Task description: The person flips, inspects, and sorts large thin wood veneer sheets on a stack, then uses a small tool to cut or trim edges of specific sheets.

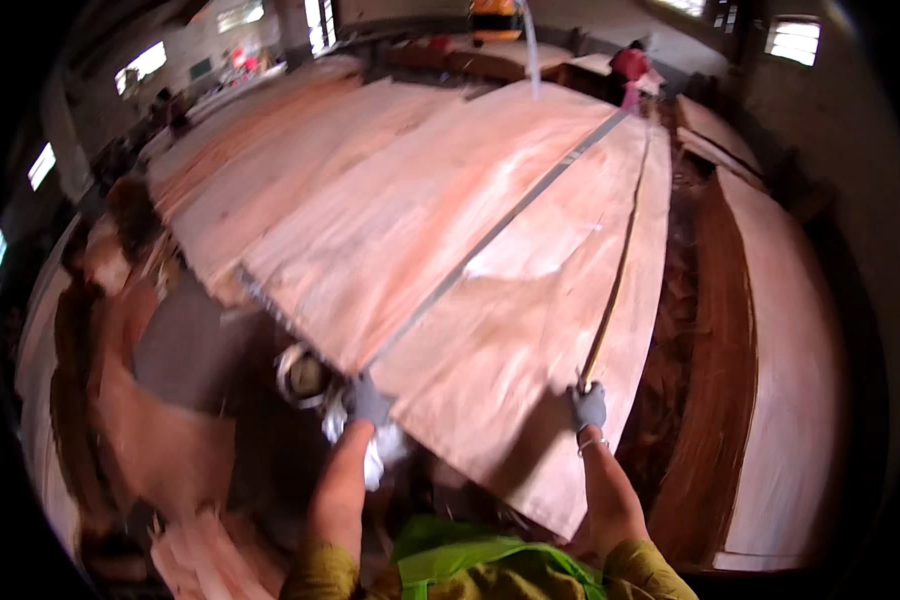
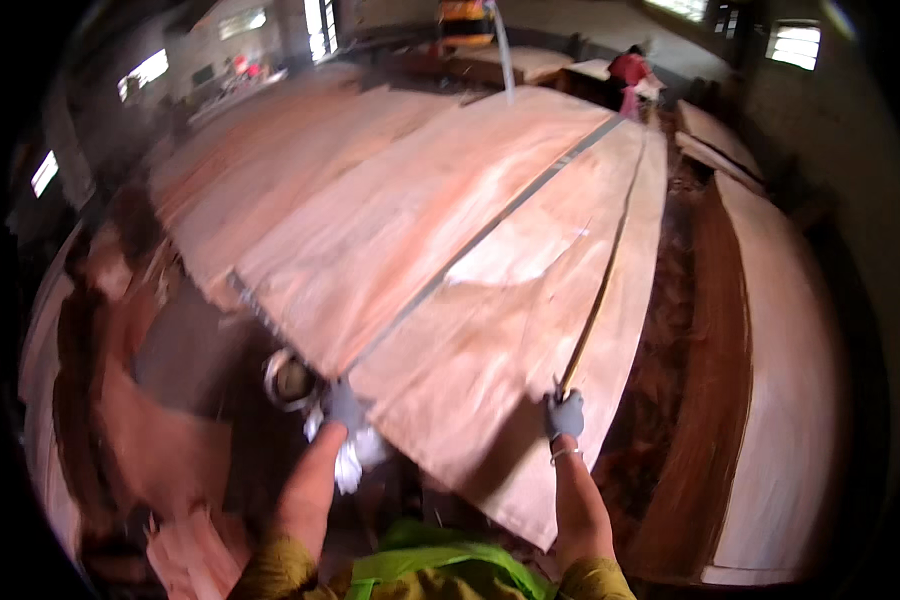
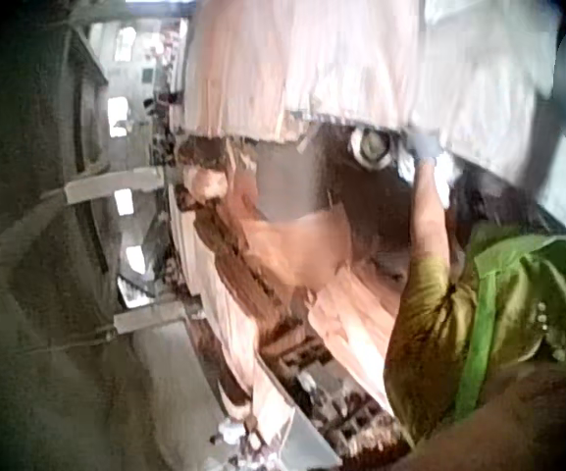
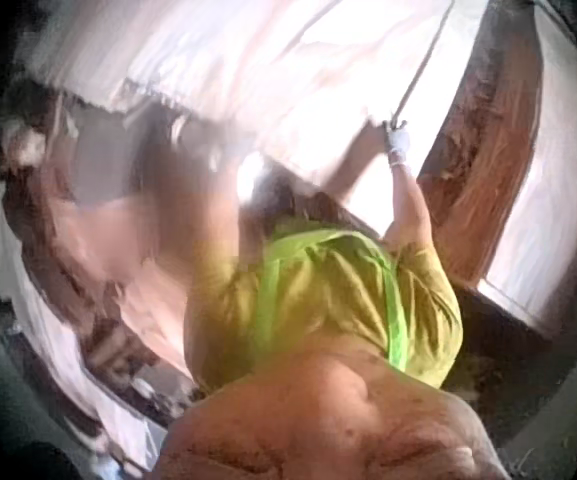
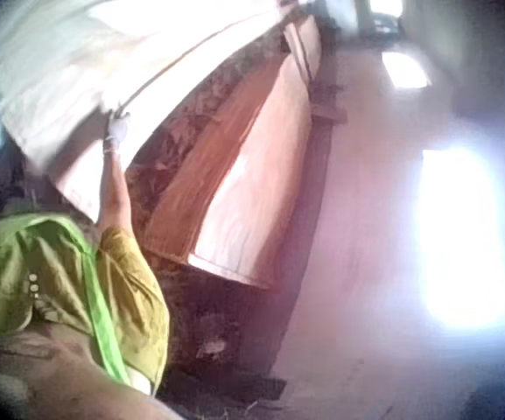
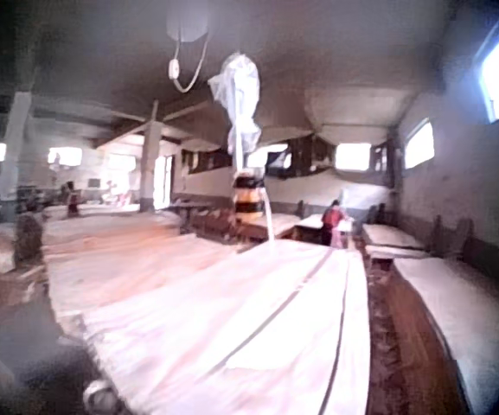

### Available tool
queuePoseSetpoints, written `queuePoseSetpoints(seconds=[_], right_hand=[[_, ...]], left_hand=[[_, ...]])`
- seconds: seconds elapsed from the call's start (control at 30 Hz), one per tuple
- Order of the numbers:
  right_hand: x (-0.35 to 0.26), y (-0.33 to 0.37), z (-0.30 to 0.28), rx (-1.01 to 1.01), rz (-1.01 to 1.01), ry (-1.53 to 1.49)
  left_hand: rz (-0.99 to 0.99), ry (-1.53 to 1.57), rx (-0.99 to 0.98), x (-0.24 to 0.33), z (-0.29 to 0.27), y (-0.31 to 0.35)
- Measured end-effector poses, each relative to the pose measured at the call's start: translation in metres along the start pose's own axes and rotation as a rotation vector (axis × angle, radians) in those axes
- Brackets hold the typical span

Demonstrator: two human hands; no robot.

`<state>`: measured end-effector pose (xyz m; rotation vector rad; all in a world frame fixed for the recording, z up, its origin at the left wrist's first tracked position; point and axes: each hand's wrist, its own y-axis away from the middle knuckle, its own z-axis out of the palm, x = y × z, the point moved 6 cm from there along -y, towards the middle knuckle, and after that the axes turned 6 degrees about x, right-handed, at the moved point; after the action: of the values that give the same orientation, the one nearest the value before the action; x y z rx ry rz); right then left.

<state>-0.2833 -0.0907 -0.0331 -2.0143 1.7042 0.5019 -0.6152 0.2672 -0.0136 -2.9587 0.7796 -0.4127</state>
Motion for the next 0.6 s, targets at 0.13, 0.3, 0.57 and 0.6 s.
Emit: queuePoseSetpoints(seconds=[0.13,0.3,0.57,0.6], right_hand=[[-0.009,-0.021,0.010,-0.088,0.138,0.184],[-0.019,-0.023,0.010,-0.080,0.165,0.093],[-0.010,0.149,0.019,-0.037,0.338,-0.758],[-0.010,0.186,0.013,-0.108,0.441,-0.801]], left_hand=[[0.017,-0.142,-0.250,-0.014,0.040,-0.034],[0.175,0.035,-0.282,-0.018,0.061,-0.046],[0.265,-0.003,-0.231,-0.034,0.081,-0.056],[0.247,-0.087,-0.211,-0.038,0.080,-0.051]])
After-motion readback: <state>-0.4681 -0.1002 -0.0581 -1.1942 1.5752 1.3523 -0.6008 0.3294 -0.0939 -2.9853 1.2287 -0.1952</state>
